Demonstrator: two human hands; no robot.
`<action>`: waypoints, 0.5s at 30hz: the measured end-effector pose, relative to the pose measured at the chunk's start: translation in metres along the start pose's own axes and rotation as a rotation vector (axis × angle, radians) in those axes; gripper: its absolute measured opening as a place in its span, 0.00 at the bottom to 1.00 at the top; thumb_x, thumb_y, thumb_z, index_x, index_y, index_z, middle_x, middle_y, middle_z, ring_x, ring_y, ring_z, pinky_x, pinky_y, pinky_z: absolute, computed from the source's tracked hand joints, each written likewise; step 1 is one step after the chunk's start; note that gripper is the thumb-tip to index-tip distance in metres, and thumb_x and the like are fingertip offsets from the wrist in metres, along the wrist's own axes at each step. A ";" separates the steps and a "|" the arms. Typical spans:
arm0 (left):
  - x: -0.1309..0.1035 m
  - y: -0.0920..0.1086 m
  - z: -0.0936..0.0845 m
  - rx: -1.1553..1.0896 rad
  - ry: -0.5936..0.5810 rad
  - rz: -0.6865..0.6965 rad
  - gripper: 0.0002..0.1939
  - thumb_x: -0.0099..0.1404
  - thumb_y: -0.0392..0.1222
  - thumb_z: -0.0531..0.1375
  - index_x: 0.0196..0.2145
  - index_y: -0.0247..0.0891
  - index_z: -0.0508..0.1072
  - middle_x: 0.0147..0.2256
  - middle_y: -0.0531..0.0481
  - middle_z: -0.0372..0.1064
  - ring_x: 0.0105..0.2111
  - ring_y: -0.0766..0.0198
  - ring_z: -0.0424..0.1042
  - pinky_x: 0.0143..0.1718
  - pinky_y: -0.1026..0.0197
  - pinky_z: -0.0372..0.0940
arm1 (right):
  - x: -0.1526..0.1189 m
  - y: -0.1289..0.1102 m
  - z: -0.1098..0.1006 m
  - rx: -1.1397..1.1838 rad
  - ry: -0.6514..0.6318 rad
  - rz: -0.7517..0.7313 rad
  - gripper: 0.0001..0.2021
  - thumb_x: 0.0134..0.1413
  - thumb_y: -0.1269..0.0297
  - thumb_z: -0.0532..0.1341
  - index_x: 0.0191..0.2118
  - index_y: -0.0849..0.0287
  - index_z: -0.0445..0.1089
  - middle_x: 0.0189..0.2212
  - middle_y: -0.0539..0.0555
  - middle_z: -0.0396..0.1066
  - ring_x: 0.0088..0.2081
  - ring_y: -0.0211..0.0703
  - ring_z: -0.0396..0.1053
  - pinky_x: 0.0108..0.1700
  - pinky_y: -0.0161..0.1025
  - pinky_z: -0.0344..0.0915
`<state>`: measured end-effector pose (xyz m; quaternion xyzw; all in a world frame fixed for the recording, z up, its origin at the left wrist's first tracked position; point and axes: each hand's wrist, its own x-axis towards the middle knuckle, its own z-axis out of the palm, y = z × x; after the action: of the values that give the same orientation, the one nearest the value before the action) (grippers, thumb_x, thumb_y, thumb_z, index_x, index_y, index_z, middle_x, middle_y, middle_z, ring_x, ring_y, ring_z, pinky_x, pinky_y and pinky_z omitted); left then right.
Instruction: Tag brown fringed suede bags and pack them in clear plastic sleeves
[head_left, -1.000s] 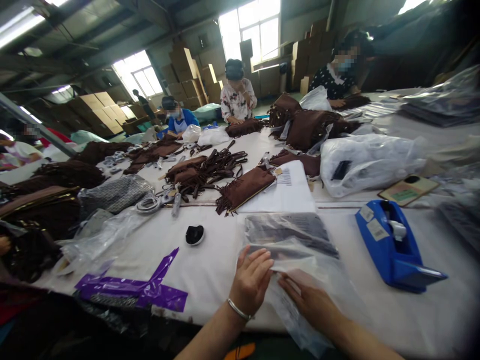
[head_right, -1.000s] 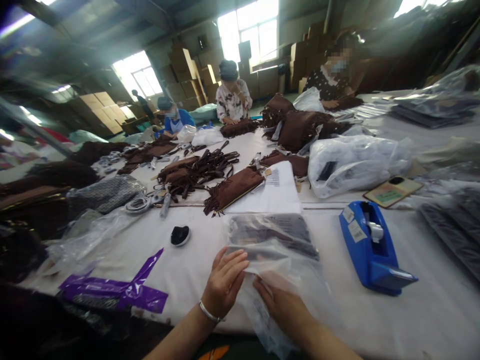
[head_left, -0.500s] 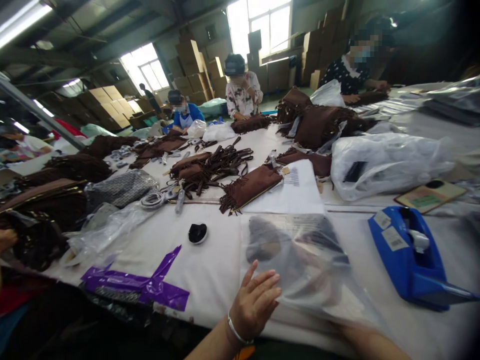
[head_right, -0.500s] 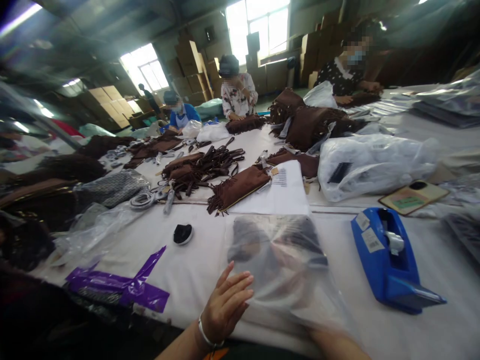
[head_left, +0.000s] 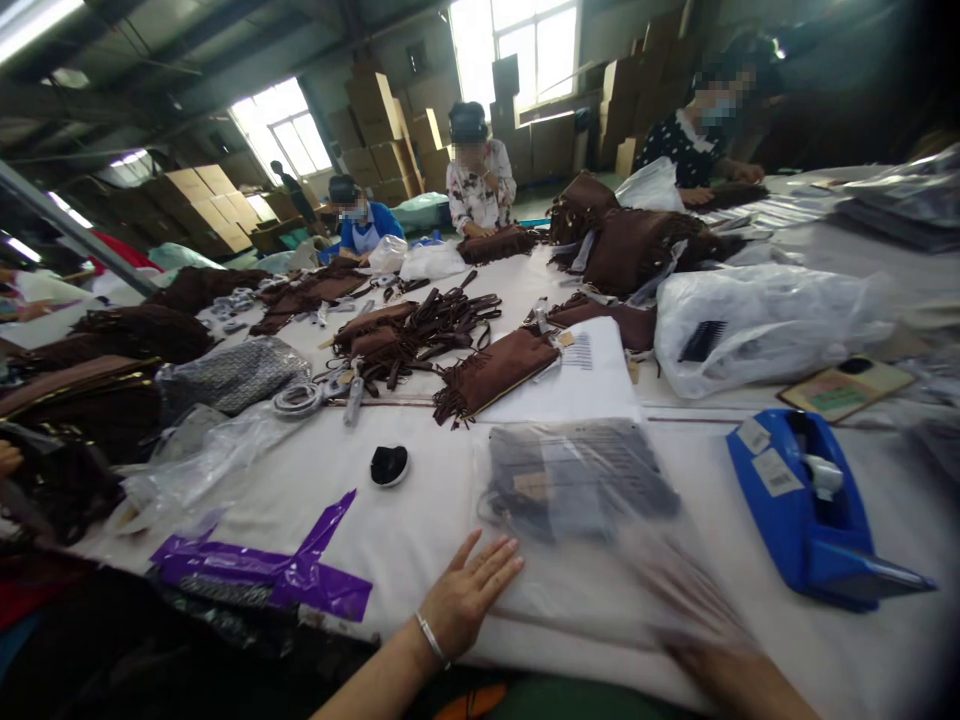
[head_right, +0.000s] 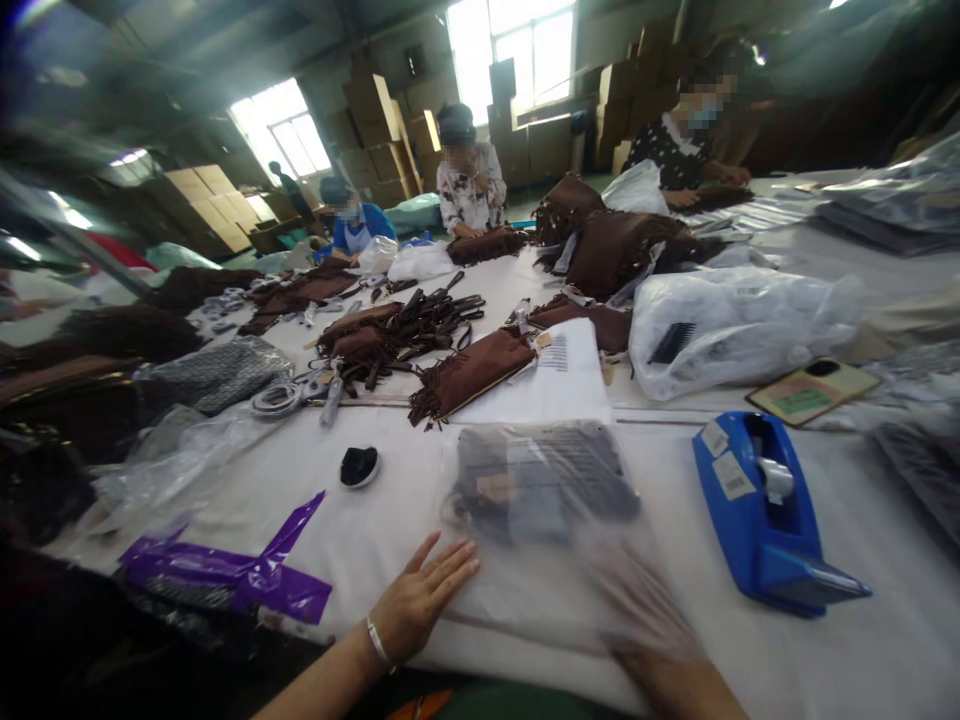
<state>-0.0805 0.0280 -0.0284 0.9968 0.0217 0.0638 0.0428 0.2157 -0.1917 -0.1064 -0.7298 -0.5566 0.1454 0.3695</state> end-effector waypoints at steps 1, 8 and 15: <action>-0.003 -0.002 0.003 -0.018 -0.009 0.009 0.30 0.64 0.25 0.42 0.64 0.32 0.47 0.62 0.42 0.48 0.64 0.58 0.45 0.64 0.44 0.43 | -0.018 0.002 -0.008 -0.095 -0.025 -0.017 0.22 0.49 0.51 0.62 0.53 0.43 0.67 0.58 0.50 0.60 0.60 0.56 0.54 0.58 0.54 0.58; 0.007 -0.007 -0.004 -0.307 -0.207 0.010 0.44 0.49 0.25 0.50 0.64 0.40 0.47 0.63 0.47 0.45 0.63 0.57 0.47 0.62 0.47 0.50 | -0.039 -0.056 -0.064 -0.181 -0.334 -0.099 0.15 0.57 0.59 0.56 0.50 0.44 0.69 0.46 0.48 0.72 0.45 0.42 0.71 0.46 0.35 0.70; 0.018 -0.015 -0.018 -0.492 -0.319 -0.013 0.52 0.36 0.27 0.50 0.63 0.39 0.50 0.64 0.48 0.41 0.64 0.54 0.43 0.63 0.46 0.46 | 0.035 -0.055 -0.073 0.135 -0.433 0.036 0.17 0.59 0.60 0.52 0.52 0.46 0.67 0.54 0.52 0.65 0.55 0.46 0.62 0.59 0.45 0.59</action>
<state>-0.0657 0.0449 -0.0096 0.9537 0.0048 -0.0909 0.2867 0.2342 -0.1813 -0.0102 -0.6651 -0.5986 0.3421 0.2868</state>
